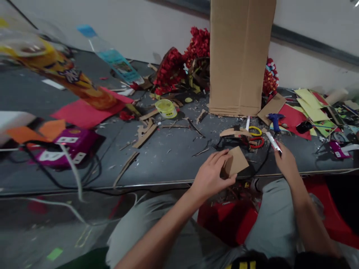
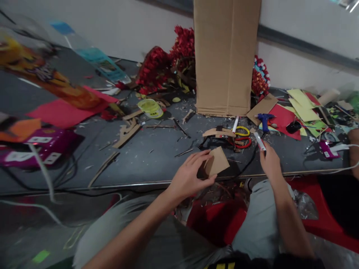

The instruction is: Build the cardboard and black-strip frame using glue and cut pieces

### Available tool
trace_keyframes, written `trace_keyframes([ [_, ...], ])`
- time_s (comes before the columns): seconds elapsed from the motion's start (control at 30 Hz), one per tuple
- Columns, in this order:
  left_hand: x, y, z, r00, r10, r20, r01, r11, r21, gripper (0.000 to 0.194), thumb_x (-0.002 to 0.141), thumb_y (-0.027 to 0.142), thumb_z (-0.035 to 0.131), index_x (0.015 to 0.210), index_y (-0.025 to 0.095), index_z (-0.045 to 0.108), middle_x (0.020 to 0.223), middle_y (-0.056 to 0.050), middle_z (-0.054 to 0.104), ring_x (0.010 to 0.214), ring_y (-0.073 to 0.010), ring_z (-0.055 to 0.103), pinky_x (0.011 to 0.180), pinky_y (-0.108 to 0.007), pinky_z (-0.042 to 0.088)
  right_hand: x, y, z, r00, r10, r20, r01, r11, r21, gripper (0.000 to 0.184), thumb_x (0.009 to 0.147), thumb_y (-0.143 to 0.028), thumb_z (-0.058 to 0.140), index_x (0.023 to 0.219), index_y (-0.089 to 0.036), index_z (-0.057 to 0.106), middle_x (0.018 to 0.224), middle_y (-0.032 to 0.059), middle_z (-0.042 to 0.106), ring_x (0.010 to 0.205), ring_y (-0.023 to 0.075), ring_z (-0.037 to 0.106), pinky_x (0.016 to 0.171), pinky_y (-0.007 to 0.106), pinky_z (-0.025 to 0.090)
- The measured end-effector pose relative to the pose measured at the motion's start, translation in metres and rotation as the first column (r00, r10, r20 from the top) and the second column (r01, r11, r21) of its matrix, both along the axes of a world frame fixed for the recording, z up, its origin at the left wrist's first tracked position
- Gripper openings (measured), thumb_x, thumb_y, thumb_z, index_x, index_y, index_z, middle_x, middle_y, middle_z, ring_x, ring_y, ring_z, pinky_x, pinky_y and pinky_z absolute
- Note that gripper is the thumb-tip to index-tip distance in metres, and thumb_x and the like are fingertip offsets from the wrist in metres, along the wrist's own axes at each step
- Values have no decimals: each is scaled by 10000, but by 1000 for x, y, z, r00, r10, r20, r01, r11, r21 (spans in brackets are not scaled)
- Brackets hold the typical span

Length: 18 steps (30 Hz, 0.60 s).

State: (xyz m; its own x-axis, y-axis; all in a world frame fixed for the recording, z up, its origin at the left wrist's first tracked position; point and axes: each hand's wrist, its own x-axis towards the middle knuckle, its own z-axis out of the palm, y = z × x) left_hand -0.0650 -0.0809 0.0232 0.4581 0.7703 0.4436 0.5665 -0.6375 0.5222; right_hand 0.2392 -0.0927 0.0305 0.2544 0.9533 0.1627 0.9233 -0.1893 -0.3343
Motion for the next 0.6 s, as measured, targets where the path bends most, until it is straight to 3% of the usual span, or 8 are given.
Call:
trace_keyframes([
  [0.13,19,8,15,994,-37,105,24,992,124,439,744,331,641,1130,144,547,1253,-184,593,1138,-282,566,938,-452,496,-3,20,8,999,-26,47,24,999,44,484,855,-306,423,1259,-63,530,1181,229,596,1063,314,572,951,493,417],
  [0.2,29,14,19,990,-61,124,41,988,151,421,751,324,634,1127,153,550,1257,-181,587,1147,-285,558,941,-460,492,-14,18,20,993,-20,-119,34,993,116,499,868,-428,435,1232,-107,552,1111,183,621,960,271,588,893,448,450],
  [0.23,34,17,20,989,-84,125,63,985,161,415,754,321,632,1127,159,551,1261,-178,584,1149,-288,554,941,-464,490,-23,16,26,958,27,-287,0,996,93,495,879,-502,409,1171,-145,590,1006,131,651,849,227,599,819,392,480],
  [0.3,43,23,20,980,-153,128,129,975,179,403,756,307,633,1124,164,555,1273,-179,574,1157,-296,545,946,-471,482,-42,14,37,784,141,-604,-216,975,-53,586,867,-640,336,984,-166,660,778,68,648,689,180,580,667,314,490],
  [0.4,56,30,19,945,-245,216,208,961,182,398,749,280,656,1121,175,558,1272,-175,563,1181,-292,532,979,-471,452,-66,17,41,627,146,-765,-295,954,-59,597,820,-698,405,865,-163,665,760,45,653,697,168,587,648,281,480],
  [0.47,64,31,18,889,-219,403,185,975,120,461,734,294,689,1157,198,535,1275,-157,553,1199,-280,525,1001,-465,433,-74,18,36,567,135,-812,-226,974,4,617,797,-720,424,861,-156,667,786,51,673,720,176,604,666,284,486],
  [0.53,71,27,18,764,-80,640,145,988,-50,555,722,327,714,1217,218,487,1278,-141,550,1169,-255,551,976,-432,456,-77,16,27,496,96,-863,-135,990,32,650,780,-742,424,849,-146,673,791,64,688,730,188,621,661,289,497],
  [0.6,75,20,19,643,119,757,205,925,-320,555,724,353,716,1212,213,490,1210,-120,602,1052,-219,617,886,-370,511,-79,11,19,418,44,-907,-86,996,9,667,768,-754,429,822,-139,683,755,70,691,719,198,634,631,292,508],
])
